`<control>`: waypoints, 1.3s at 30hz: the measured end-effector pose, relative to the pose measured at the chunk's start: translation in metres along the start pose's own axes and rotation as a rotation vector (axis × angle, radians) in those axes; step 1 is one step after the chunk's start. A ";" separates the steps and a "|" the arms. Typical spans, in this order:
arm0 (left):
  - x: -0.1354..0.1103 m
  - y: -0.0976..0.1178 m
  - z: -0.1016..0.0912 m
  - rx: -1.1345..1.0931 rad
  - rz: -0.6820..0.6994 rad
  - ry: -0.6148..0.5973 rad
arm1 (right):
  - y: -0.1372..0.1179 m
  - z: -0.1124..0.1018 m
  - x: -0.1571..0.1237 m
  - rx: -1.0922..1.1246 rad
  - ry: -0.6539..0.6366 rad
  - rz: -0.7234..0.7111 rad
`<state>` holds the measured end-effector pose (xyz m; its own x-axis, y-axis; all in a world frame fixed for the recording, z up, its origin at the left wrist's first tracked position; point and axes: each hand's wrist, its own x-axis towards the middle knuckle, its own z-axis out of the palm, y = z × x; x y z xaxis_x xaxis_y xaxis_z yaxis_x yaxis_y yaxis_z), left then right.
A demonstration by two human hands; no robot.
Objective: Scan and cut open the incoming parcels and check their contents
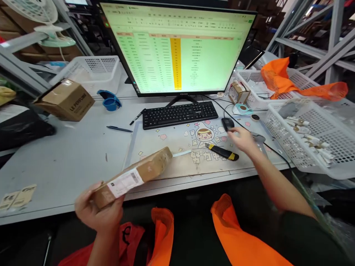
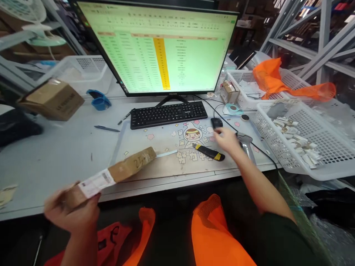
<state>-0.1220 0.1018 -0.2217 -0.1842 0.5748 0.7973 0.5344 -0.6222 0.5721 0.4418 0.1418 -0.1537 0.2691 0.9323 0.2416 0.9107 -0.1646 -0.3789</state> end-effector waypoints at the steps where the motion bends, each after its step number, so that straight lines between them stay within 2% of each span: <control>1: 0.004 0.000 0.006 -0.031 0.012 0.043 | -0.025 0.017 0.019 -0.010 -0.066 -0.084; 3: 0.010 0.002 0.020 -0.091 0.057 0.117 | -0.066 0.049 0.055 -0.033 -0.090 -0.146; 4: 0.012 0.005 0.026 -0.117 0.052 0.111 | -0.080 0.062 0.070 -0.069 -0.105 -0.158; 7: 0.011 0.016 0.031 -0.131 0.020 0.030 | -0.102 0.088 0.097 -0.155 -0.118 -0.158; 10: 0.005 0.030 0.026 -0.100 0.040 -0.098 | -0.110 0.094 0.109 -0.184 -0.094 -0.145; 13: 0.000 0.042 0.025 -0.156 0.066 -0.170 | -0.115 0.084 0.112 -0.214 -0.104 -0.128; 15: -0.006 0.046 0.027 -0.184 0.051 -0.205 | -0.111 0.071 0.098 -0.222 -0.125 -0.116; 18: -0.013 0.046 0.030 -0.187 0.022 -0.221 | -0.087 0.046 0.043 -0.201 -0.227 -0.156; 21: -0.002 0.043 0.030 -0.022 -0.076 -0.018 | -0.048 0.030 -0.033 -0.218 -0.316 -0.198; 23: 0.024 0.040 0.036 0.197 -0.231 0.061 | -0.024 0.029 -0.073 -0.221 -0.271 -0.192; 24: 0.041 0.036 0.041 0.265 -0.327 -0.050 | -0.016 0.031 -0.087 -0.205 -0.225 -0.189; 25: 0.061 0.031 0.049 0.313 -0.392 -0.243 | -0.009 0.033 -0.096 -0.179 -0.173 -0.196; 27: 0.098 0.018 0.072 0.419 -0.383 -0.747 | -0.003 0.038 -0.105 -0.102 -0.075 -0.233; 29: 0.125 0.009 0.097 0.392 -0.349 -0.971 | -0.005 0.039 -0.108 -0.013 -0.014 -0.298; 30: 0.134 0.008 0.108 0.383 -0.324 -1.041 | -0.009 0.038 -0.111 0.030 0.003 -0.338; 32: 0.137 0.016 0.120 0.374 -0.251 -1.090 | -0.021 0.031 -0.121 0.107 0.004 -0.424; 34: 0.122 0.036 0.116 0.394 -0.156 -1.085 | -0.040 0.025 -0.136 0.167 -0.041 -0.519; 36: 0.090 0.065 0.099 0.418 -0.074 -1.070 | -0.061 0.021 -0.152 0.194 -0.099 -0.612; 39: 0.027 0.101 0.069 0.445 -0.003 -1.054 | -0.091 0.025 -0.164 0.186 -0.168 -0.735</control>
<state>-0.0163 0.0915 -0.1557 0.4847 0.8667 0.1178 0.8188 -0.4970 0.2873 0.3069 0.0119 -0.1816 -0.4482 0.8200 0.3558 0.7654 0.5577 -0.3212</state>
